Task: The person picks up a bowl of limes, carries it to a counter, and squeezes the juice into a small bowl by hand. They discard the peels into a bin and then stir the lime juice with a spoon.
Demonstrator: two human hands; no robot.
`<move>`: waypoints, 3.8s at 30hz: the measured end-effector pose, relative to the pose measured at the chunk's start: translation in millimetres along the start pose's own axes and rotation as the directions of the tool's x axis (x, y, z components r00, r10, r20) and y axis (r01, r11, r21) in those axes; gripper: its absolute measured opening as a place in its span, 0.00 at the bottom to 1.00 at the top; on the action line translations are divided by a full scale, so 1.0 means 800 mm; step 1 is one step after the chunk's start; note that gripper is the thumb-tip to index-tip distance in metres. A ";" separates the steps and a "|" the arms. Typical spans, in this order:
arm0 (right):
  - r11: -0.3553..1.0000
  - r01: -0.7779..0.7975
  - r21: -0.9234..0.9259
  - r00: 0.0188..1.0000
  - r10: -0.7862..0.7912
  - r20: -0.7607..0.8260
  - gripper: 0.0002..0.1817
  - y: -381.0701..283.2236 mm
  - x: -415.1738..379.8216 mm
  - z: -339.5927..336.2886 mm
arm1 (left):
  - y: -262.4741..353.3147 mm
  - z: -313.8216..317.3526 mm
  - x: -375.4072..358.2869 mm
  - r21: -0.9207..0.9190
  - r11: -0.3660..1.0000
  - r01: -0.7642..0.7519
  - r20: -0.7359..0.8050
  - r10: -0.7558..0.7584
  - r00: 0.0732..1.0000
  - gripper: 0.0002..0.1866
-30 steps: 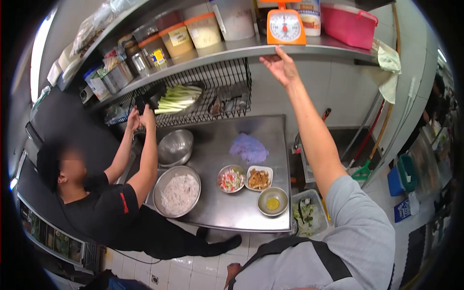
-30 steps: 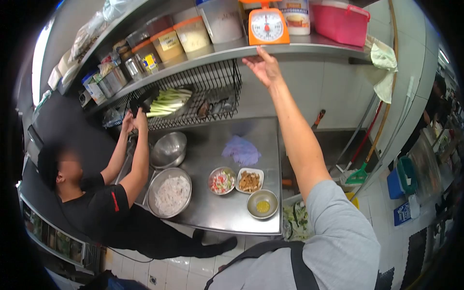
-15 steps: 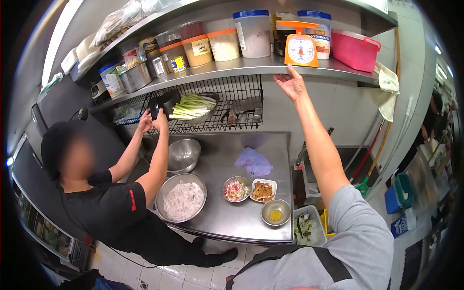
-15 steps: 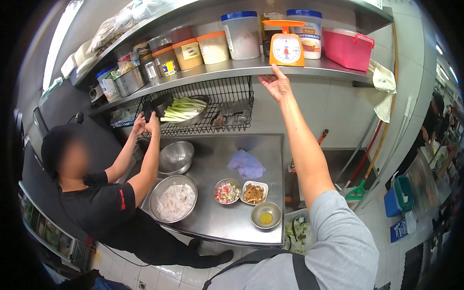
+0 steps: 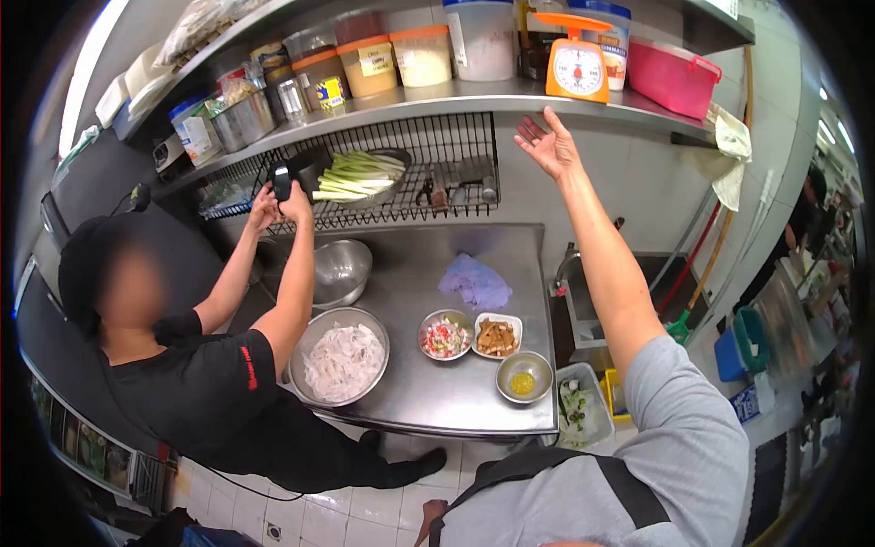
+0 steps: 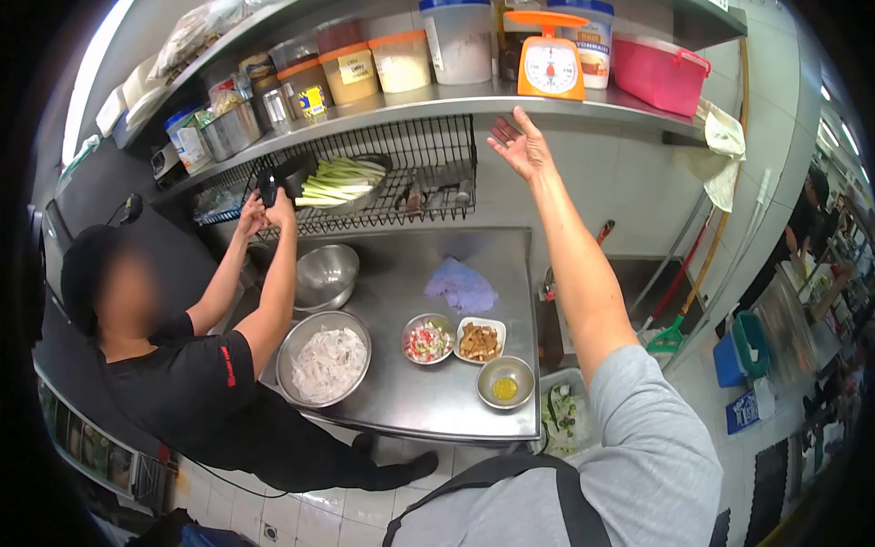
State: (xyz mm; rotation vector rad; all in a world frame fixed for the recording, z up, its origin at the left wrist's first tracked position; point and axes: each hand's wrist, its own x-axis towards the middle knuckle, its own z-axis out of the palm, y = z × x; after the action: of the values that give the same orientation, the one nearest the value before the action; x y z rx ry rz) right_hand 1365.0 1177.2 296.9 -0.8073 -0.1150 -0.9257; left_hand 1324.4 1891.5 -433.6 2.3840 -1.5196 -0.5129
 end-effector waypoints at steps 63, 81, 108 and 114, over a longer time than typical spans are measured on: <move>0.387 -0.920 0.058 -0.016 0.113 -0.993 0.07 -0.072 -1.460 -0.245 | 0.323 0.026 -0.001 -0.341 0.825 0.450 0.652 -0.138 0.746 0.14; 0.247 -0.958 -0.146 0.145 -0.026 -0.989 0.12 -0.039 -1.511 -0.378 | 0.354 -0.192 0.149 -0.839 0.308 0.448 0.445 -0.086 0.892 0.05; 0.019 -0.950 -0.311 0.311 0.050 -0.949 0.09 -0.033 -1.387 -0.468 | 0.324 -0.279 0.302 -0.892 -0.232 0.387 0.441 -0.261 0.859 0.16; -0.174 -0.818 -0.549 0.532 0.135 -0.836 0.07 -0.039 -1.377 -0.537 | 0.332 -0.288 0.303 -0.937 -0.192 0.293 0.350 -0.501 0.791 0.12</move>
State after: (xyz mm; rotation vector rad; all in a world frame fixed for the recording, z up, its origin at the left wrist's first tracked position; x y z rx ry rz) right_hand 558.4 1616.2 -448.1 -1.6514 1.5477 -0.1451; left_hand 1301.3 1568.6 -154.6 1.3705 0.1416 -1.0519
